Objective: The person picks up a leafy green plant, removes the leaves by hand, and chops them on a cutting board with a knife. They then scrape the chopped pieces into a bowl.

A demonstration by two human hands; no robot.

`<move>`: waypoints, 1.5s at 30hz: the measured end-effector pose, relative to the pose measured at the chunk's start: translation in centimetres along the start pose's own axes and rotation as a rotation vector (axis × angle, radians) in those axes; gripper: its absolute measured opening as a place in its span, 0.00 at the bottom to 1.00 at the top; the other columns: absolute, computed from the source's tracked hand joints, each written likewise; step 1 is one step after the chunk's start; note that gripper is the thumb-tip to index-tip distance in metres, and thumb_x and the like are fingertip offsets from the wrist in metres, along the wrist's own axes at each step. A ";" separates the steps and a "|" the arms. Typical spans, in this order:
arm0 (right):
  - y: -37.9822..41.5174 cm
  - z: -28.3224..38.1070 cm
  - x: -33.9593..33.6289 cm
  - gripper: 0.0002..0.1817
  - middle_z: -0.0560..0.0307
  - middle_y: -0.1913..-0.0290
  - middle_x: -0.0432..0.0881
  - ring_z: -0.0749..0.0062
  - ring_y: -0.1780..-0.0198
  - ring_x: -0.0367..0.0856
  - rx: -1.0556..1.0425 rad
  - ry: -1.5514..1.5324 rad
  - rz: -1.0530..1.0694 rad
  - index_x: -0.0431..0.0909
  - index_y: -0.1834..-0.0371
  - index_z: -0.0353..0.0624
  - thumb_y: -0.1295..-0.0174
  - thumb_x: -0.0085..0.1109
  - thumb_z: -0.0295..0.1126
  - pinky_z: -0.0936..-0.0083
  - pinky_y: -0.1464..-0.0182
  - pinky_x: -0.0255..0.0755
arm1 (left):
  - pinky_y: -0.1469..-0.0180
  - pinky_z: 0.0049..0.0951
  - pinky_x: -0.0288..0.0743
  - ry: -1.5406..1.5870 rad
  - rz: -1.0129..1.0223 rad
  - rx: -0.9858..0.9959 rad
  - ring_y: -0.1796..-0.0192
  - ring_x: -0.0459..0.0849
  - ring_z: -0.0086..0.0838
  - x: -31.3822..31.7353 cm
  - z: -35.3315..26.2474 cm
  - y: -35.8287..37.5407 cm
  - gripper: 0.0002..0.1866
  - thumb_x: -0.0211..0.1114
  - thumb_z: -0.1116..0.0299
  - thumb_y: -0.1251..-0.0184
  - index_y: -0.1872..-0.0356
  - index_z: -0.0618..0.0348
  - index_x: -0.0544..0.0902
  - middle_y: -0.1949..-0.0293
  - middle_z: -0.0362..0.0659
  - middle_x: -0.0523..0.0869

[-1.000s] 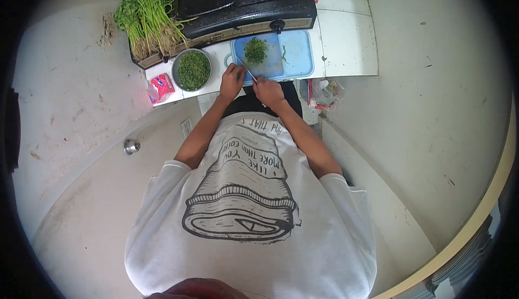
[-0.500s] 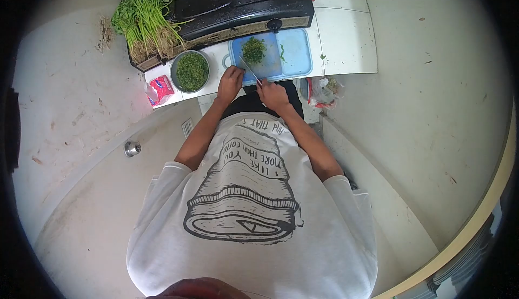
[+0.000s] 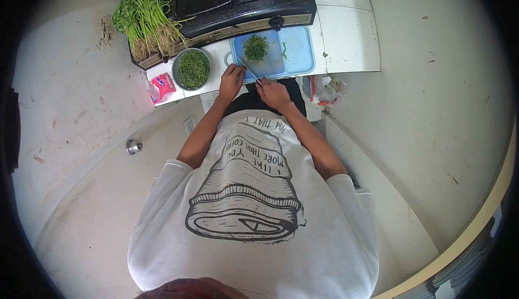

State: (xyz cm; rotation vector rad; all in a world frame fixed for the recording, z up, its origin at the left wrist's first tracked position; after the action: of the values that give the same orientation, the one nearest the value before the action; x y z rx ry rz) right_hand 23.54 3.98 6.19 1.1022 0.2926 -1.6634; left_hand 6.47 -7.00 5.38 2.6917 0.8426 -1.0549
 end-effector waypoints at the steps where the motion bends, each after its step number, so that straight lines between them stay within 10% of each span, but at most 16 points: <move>1: -0.2 0.1 0.1 0.21 0.39 0.73 0.87 0.42 0.69 0.89 0.000 0.005 0.003 0.77 0.55 0.34 0.23 0.51 0.46 0.48 0.65 0.84 | 0.55 0.44 0.80 0.000 0.000 0.001 0.58 0.86 0.48 0.0 -0.1 -0.1 0.05 0.67 0.80 0.33 0.59 0.64 0.88 0.62 0.50 0.84; 45: -0.2 0.1 0.8 0.20 0.40 0.73 0.87 0.45 0.69 0.90 0.018 0.099 -0.014 0.77 0.55 0.35 0.25 0.54 0.45 0.52 0.65 0.85 | 0.54 0.42 0.82 0.041 -0.050 -0.118 0.59 0.89 0.45 0.2 0.0 0.0 0.04 0.69 0.77 0.33 0.59 0.64 0.88 0.61 0.50 0.87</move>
State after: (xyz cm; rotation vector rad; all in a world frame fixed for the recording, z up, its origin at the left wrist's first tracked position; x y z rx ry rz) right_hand 23.32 3.47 5.53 1.2009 0.3496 -1.6291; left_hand 6.65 -6.89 5.25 2.6154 0.9524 -0.9310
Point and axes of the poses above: each hand's wrist, its own y-axis away from the middle knuckle, its own x-axis out of the palm, z = x × y, the point moved 1 cm from there along -y, towards the middle knuckle
